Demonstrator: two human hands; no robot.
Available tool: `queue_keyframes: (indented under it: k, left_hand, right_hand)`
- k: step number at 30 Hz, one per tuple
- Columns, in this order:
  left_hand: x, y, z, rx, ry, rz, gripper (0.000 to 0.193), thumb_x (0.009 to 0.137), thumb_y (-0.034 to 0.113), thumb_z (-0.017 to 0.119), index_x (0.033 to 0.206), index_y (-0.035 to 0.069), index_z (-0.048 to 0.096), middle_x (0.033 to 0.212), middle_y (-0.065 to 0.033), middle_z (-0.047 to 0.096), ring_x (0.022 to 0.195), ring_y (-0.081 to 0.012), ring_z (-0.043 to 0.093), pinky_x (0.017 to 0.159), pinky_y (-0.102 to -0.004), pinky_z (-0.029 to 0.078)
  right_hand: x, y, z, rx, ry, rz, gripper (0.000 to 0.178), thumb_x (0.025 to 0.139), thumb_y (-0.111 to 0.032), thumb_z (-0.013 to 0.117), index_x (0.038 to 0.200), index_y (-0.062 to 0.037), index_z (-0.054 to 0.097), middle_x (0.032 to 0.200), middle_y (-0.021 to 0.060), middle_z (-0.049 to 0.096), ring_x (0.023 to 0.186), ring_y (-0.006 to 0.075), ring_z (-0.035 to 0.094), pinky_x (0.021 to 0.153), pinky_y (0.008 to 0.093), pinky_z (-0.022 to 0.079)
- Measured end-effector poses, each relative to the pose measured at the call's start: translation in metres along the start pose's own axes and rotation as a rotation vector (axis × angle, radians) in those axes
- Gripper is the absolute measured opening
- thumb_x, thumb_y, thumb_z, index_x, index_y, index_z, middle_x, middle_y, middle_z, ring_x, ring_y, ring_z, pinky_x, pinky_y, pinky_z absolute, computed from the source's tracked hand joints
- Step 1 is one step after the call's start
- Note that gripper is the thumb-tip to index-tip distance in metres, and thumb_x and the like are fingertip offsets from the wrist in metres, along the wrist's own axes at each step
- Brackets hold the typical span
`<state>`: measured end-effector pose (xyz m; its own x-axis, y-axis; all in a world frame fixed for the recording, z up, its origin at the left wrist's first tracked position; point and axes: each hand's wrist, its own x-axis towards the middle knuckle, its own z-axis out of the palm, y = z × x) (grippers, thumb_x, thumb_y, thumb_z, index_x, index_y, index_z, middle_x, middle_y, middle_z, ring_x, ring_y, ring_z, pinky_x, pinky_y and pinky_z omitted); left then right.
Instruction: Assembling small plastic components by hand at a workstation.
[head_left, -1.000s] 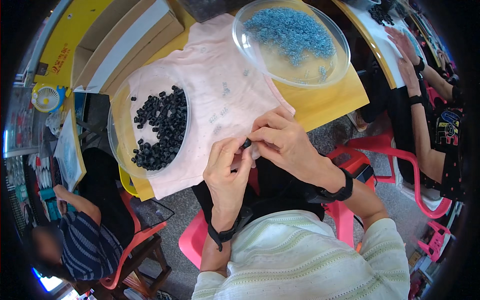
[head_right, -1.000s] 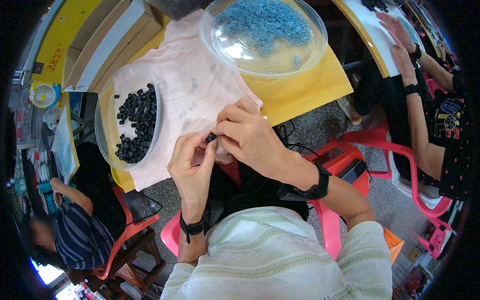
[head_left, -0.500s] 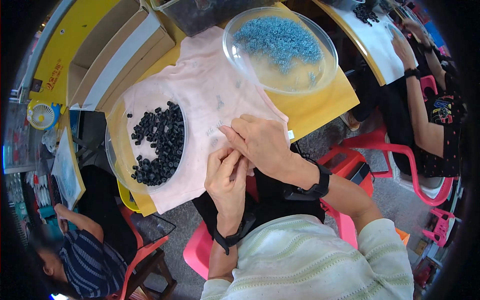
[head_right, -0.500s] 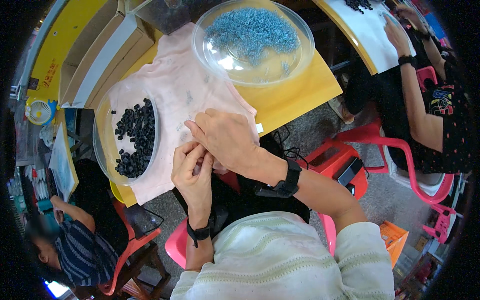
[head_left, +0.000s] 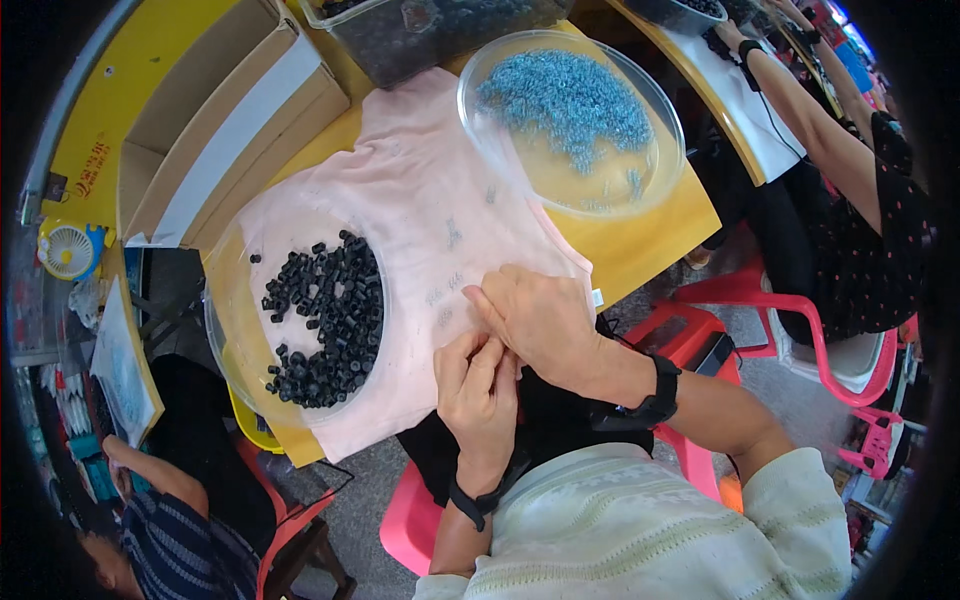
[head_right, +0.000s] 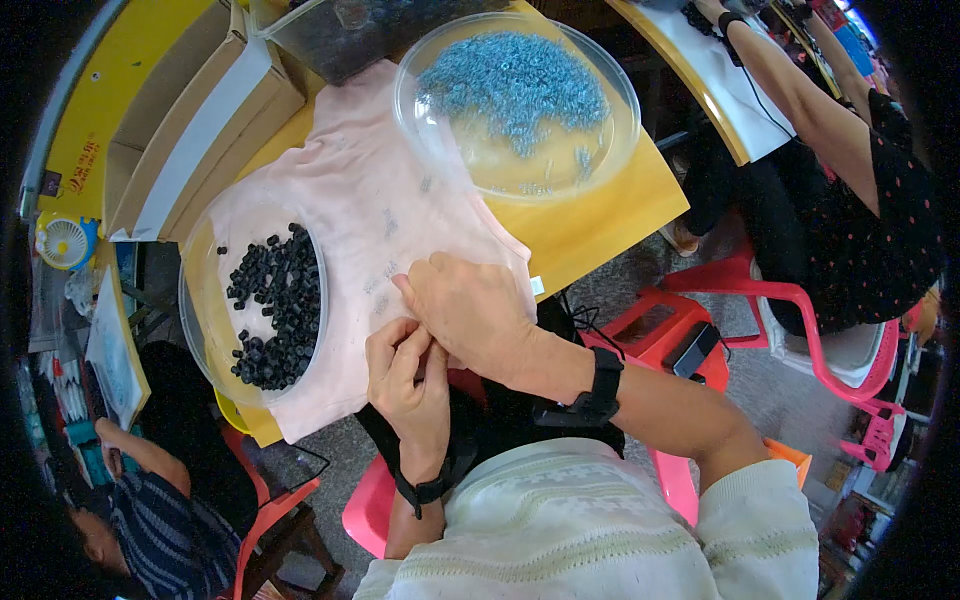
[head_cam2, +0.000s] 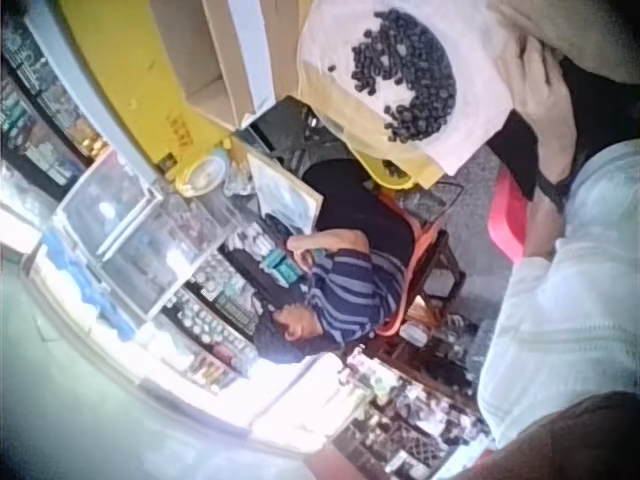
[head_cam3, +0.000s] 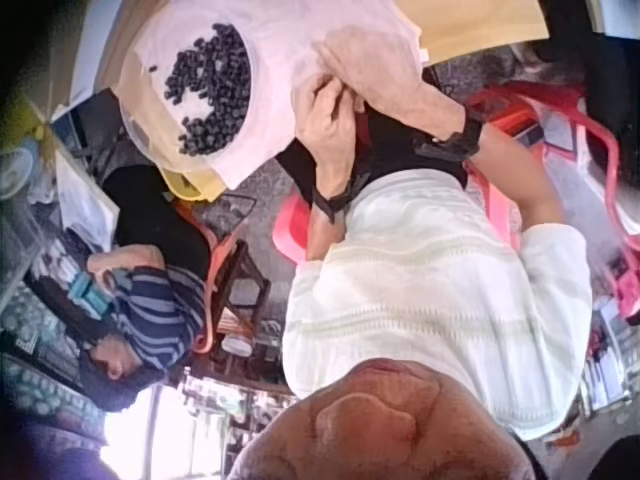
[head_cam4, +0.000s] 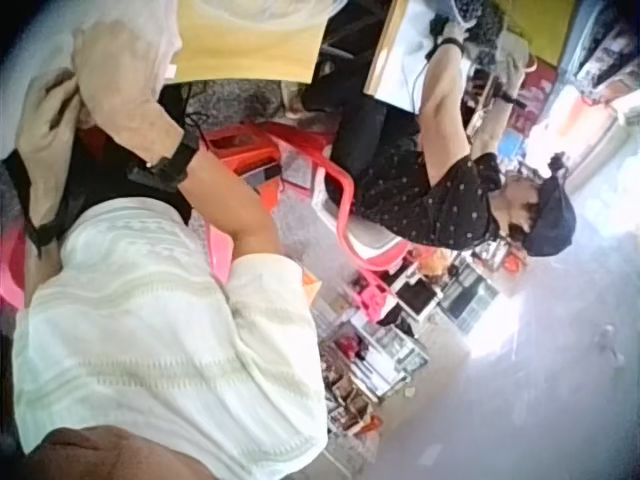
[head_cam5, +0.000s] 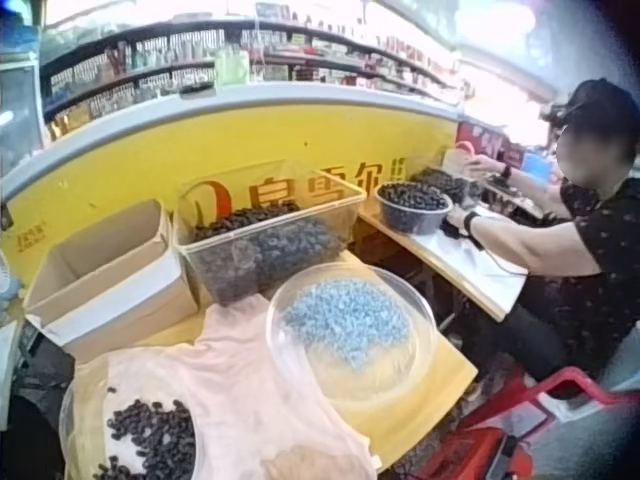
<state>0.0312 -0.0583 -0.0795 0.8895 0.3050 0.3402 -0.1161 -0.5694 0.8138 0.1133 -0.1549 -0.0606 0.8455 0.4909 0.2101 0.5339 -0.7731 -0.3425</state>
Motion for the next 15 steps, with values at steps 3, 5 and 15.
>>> queue_keyframes:
  k: [3, 5, 15]
  left_hand:
    - [-0.0011, -0.0005, -0.0007, -0.003, -0.03, -0.001, 0.024, 0.072, -0.01, 0.073, 0.094, -0.002, 0.07, 0.097, -0.011, 0.063, 0.088, -0.0259, 0.06, 0.074, -0.0328, 0.05]
    - [-0.0017, -0.0015, -0.0025, 0.013, -0.045, -0.006, 0.024, 0.071, -0.01, 0.073, 0.094, -0.002, 0.07, 0.097, -0.0108, 0.063, 0.089, -0.0265, 0.06, 0.075, -0.0336, 0.049]
    - [0.0054, 0.0011, -0.0032, -0.009, -0.069, 0.023, 0.025, 0.073, -0.007, 0.074, 0.097, -0.001, 0.07, 0.098, -0.0115, 0.062, 0.089, -0.0259, 0.06, 0.077, -0.034, 0.049]
  right_hand:
    - [-0.0012, 0.0018, 0.0037, -0.021, 0.024, -0.02, 0.021, 0.09, -0.025, 0.063, 0.072, -0.0117, 0.06, 0.065, 0.0044, 0.057, 0.058, 0.0197, 0.061, 0.048, 0.0333, 0.049]
    - [-0.002, 0.0046, 0.0093, -0.085, 0.053, -0.109, 0.023, 0.09, -0.026, 0.063, 0.071, -0.0127, 0.06, 0.066, 0.0036, 0.057, 0.058, 0.0184, 0.061, 0.047, 0.0331, 0.048]
    - [0.0009, 0.009, 0.0002, 0.071, 0.049, -0.073, 0.026, 0.093, -0.026, 0.061, 0.075, -0.0073, 0.06, 0.065, 0.0054, 0.056, 0.065, 0.0213, 0.062, 0.053, 0.0371, 0.045]
